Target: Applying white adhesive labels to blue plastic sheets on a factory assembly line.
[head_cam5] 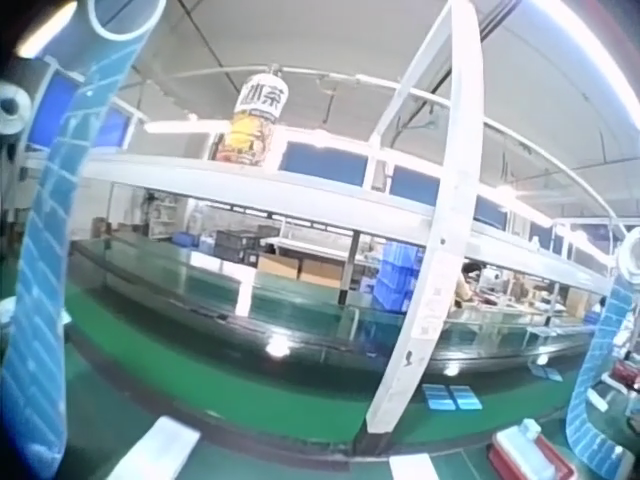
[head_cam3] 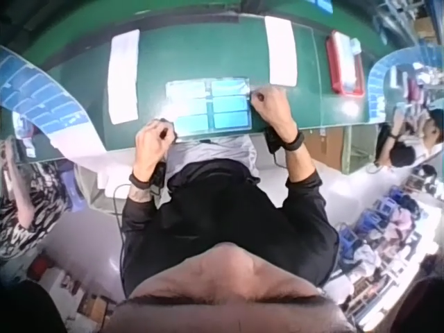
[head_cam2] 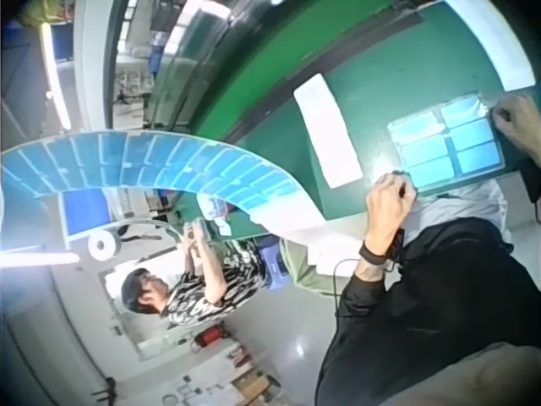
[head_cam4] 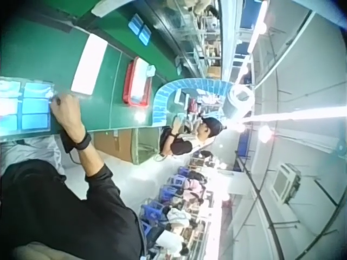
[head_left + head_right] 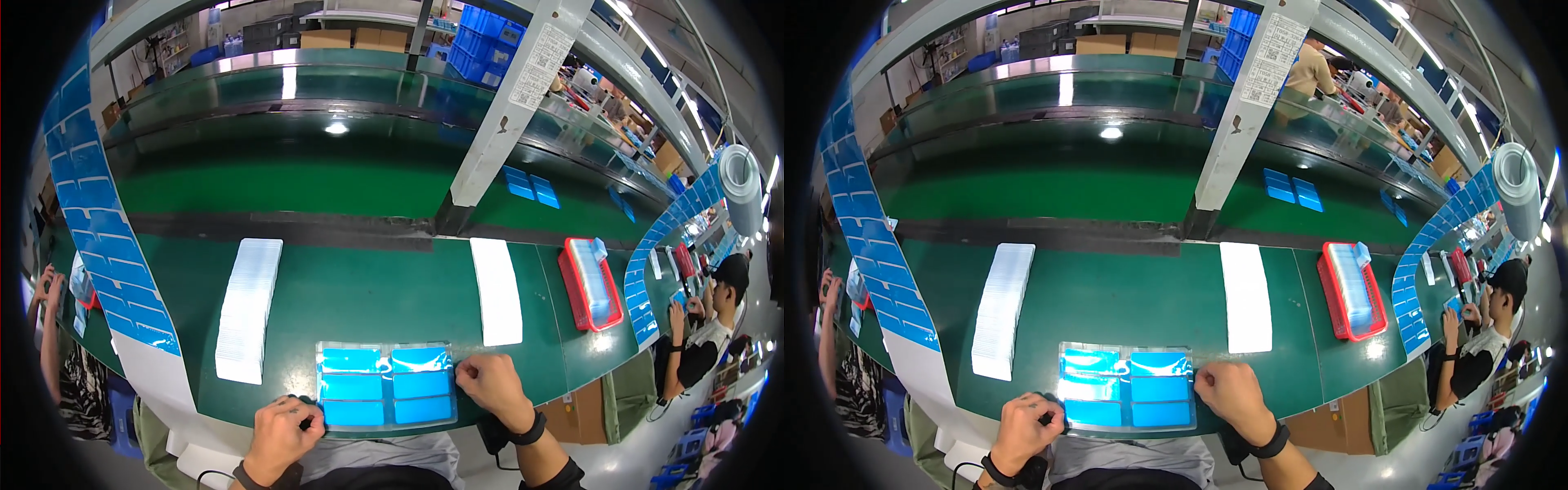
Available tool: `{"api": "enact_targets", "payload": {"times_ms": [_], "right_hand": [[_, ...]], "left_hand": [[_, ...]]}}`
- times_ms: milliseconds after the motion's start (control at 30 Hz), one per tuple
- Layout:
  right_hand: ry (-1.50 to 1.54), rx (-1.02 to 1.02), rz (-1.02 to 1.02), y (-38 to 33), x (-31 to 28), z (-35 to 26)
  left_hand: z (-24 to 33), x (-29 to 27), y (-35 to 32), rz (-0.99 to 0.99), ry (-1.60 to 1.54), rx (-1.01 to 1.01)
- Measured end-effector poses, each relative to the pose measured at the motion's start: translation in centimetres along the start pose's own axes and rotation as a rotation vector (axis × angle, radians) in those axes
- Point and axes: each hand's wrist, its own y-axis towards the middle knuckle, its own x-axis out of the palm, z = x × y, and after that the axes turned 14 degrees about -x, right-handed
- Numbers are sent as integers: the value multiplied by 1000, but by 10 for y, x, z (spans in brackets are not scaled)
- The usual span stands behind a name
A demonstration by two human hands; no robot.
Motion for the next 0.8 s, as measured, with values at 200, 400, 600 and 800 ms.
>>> {"api": "enact_targets", "payload": {"times_ms": [200, 400, 600, 800], "right_hand": [[195, 13, -34, -36, -4, -17], [23, -153, -9, -48, 12, -15], [-16, -169, 98, -62, 20, -13], [87, -51, 51, -69, 11, -1]], "left_hand": [[-4, 2, 1, -3, -12, -9], [-3, 2, 0, -9, 7, -30], [-3, 5, -2, 42, -65, 0], [-4, -2, -4, 43, -4, 10]]}}
